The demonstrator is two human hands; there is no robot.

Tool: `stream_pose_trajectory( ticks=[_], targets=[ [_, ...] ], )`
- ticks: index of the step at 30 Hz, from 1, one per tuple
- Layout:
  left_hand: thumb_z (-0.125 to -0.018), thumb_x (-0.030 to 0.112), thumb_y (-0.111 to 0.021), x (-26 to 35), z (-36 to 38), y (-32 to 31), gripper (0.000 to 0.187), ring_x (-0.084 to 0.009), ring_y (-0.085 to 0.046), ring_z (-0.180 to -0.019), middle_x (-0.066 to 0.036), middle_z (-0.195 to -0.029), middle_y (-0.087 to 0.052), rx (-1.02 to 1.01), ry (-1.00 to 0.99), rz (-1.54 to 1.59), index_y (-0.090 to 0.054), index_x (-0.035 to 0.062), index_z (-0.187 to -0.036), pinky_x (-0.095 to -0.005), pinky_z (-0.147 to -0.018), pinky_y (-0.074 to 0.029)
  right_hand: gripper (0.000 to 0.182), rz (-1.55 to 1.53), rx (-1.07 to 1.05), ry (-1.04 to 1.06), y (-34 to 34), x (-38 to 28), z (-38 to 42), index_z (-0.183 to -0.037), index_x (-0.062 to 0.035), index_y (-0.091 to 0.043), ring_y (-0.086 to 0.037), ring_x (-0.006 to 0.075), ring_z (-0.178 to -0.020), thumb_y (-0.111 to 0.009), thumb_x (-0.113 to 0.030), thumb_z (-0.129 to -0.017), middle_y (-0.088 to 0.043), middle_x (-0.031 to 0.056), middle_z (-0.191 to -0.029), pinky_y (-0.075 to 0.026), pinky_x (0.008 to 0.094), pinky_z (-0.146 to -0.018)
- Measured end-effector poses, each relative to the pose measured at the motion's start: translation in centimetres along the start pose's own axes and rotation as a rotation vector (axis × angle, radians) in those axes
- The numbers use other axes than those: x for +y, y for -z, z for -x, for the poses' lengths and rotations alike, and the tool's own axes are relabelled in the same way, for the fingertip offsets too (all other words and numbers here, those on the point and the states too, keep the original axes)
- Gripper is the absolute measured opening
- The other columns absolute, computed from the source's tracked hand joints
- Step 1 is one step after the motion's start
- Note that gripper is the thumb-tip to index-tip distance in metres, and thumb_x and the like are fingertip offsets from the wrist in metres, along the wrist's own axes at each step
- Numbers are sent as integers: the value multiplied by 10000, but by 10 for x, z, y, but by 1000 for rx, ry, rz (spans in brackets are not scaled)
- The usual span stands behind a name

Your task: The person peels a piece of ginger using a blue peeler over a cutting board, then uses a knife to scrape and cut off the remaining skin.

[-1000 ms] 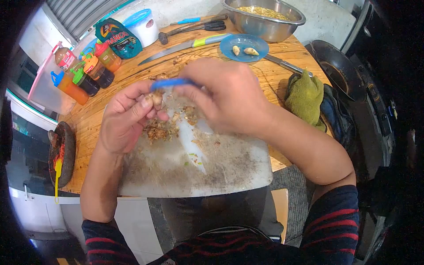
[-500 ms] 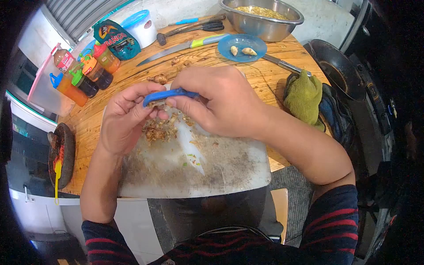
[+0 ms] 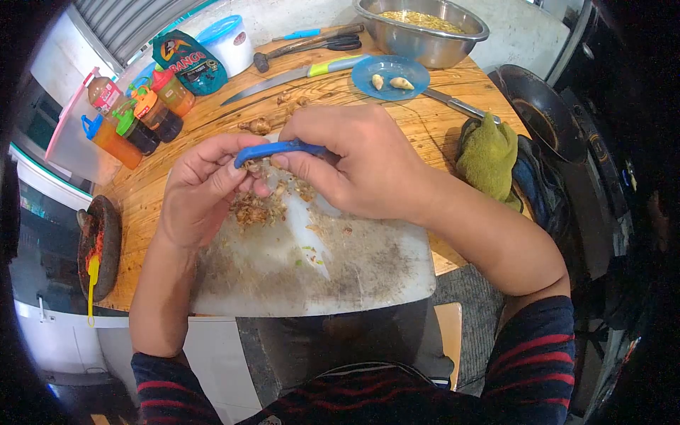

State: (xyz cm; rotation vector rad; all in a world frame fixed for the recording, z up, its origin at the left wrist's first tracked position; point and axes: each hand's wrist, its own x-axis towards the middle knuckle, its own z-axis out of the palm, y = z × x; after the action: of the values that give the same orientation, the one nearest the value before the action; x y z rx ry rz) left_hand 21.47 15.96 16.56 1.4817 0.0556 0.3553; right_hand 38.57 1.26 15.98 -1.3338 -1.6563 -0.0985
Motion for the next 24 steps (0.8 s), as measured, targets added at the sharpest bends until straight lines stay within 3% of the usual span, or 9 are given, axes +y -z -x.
stream_pose_trajectory(
  ticks=[14,24],
  targets=[
    [-878,27,-589,-6,-3,0,292,-120,-595,-816,-92,-1011,-624,42,-5,-22,-546,-36,-1160,-251,-762,-501,138,104,7,6,-3,0,3,-849,-50,-621,-578,316,-611,-683,-167,-810,-572,120,-689,-448,390,-528],
    [-884,32,-584,-1,0,-3,271,-97,-587,-785,-60,-957,-625,34,31,-21,-558,-32,-1147,-232,-721,-500,132,125,-19,31,5,0,0,-841,-48,-621,-582,324,-639,-681,-161,-809,-581,125,-712,-447,392,-548]
  ],
)
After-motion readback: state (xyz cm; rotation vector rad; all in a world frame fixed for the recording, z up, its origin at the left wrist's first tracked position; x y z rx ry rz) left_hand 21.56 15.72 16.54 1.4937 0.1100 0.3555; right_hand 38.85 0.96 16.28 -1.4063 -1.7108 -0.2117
